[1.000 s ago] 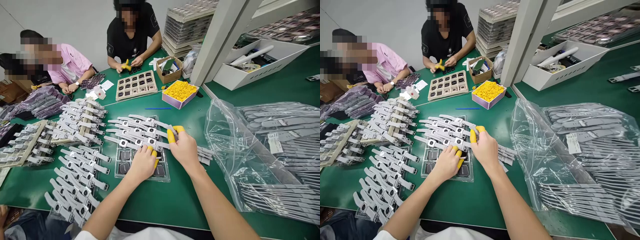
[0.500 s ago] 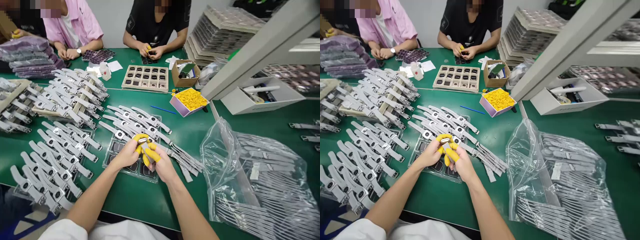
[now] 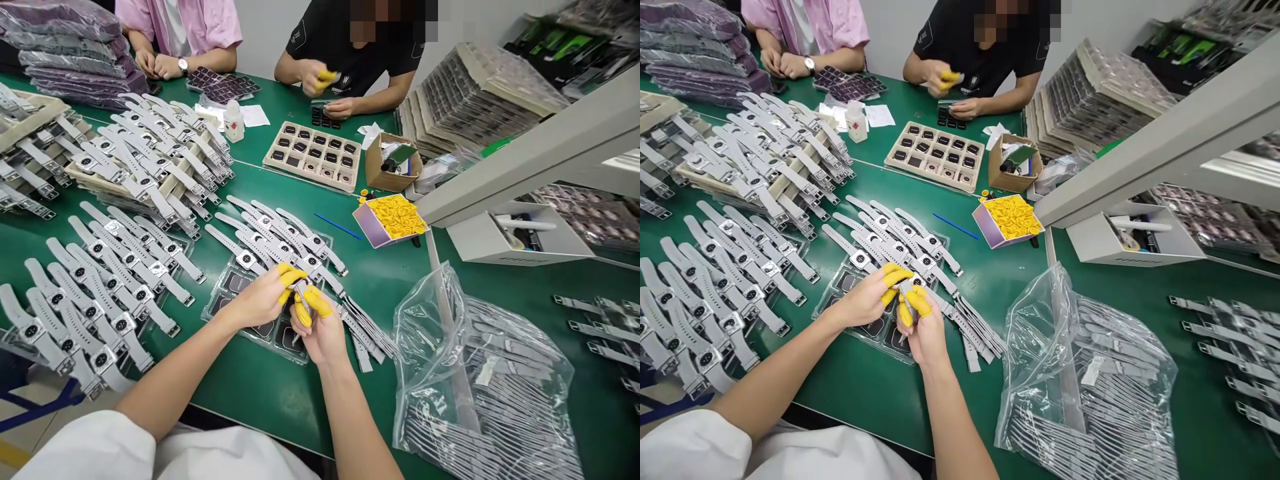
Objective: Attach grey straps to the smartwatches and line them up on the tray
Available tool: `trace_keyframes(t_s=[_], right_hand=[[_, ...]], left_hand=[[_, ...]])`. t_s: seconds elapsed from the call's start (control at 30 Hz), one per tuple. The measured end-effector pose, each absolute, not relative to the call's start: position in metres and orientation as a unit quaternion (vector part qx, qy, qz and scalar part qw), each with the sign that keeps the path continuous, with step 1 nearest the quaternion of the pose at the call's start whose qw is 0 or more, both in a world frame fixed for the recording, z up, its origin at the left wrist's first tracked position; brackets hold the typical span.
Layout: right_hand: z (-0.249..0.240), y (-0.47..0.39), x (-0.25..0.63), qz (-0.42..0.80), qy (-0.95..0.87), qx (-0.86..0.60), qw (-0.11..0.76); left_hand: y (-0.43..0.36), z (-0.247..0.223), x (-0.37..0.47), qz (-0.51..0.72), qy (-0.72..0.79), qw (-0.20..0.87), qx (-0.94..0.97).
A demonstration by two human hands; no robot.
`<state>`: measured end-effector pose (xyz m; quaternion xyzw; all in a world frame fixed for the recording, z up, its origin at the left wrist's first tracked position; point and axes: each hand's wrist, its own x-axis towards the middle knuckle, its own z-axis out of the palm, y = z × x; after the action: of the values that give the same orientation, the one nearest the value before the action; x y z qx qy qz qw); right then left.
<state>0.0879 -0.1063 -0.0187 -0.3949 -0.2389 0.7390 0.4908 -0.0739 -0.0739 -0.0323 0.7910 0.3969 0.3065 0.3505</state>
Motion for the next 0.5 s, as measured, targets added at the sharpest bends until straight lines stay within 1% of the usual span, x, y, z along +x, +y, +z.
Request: trace_keyframes(t_s=[0.13,0.33,0.4,0.5], right_hand=[[-0.0206,-0.1061,0.0906,0.737,-0.232,-0.410,0.484],[-0.0249,-0.1069,0.0924,0.730,-0.242,-0.440,0.464],[-0.0251,-0.1072,0.0924,0.730,-0.252,-0.441,0.458],[-0.0236,-0.1075,0.0925,0.731,-0.257,-0.435,0.459]], left_hand=[[-0.0731,-0.0241,-0.0783,0.281,0.379,0.376,0.798],[-0.0709,-0.0253,-0.0773,0.244,0.391,0.320,0.828],[-0.0706,-0.0260,-0.0780,0.243,0.389,0.333,0.824],[-0.0707,-0.0263,-0.0804,0.273,0.382,0.385,0.794]])
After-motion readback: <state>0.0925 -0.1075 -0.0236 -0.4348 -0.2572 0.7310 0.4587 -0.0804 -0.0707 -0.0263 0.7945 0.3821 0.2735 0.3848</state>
